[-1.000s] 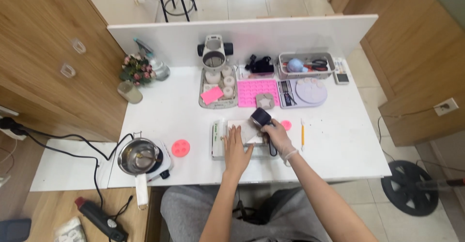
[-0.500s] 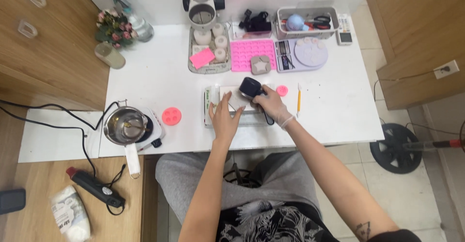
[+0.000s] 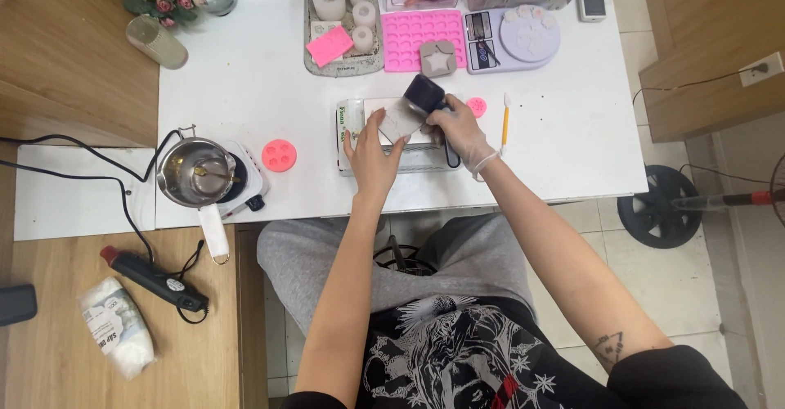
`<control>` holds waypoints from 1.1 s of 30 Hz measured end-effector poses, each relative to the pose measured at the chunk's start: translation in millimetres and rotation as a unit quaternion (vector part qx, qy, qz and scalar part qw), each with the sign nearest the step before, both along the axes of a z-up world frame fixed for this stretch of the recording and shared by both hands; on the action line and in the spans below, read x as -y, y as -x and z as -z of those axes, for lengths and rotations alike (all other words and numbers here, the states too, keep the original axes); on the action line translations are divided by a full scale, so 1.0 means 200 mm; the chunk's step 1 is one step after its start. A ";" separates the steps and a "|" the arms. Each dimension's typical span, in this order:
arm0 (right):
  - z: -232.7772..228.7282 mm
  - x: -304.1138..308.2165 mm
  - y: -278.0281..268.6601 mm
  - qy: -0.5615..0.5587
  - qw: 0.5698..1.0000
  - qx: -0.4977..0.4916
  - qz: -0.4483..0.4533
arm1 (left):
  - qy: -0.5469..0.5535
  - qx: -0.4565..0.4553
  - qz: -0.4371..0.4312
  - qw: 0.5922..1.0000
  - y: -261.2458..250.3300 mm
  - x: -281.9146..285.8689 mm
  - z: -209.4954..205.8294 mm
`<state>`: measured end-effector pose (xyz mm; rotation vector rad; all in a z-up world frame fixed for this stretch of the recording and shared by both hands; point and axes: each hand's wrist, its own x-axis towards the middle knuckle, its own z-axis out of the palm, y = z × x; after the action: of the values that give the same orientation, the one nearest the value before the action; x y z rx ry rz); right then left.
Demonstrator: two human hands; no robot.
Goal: Using a heat gun to melt or soften wax on a scale for preparation.
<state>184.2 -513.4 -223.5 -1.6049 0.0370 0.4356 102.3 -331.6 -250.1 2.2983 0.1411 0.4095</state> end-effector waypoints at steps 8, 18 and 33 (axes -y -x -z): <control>-0.02 0.01 -0.01 -0.047 0.999 -0.019 0.008 | 0.007 0.006 -0.003 1.000 -0.01 0.01 -0.01; -0.03 0.01 0.01 -0.016 1.000 -0.007 -0.001 | 0.023 -0.019 0.002 1.000 0.00 0.00 -0.04; -0.04 0.01 0.01 0.008 1.000 0.000 -0.006 | 0.021 -0.013 0.001 1.000 0.01 0.01 -0.03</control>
<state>181.9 -514.6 -215.9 -1.6222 0.0326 0.4457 100.9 -332.8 -243.8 2.2625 0.1592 0.3737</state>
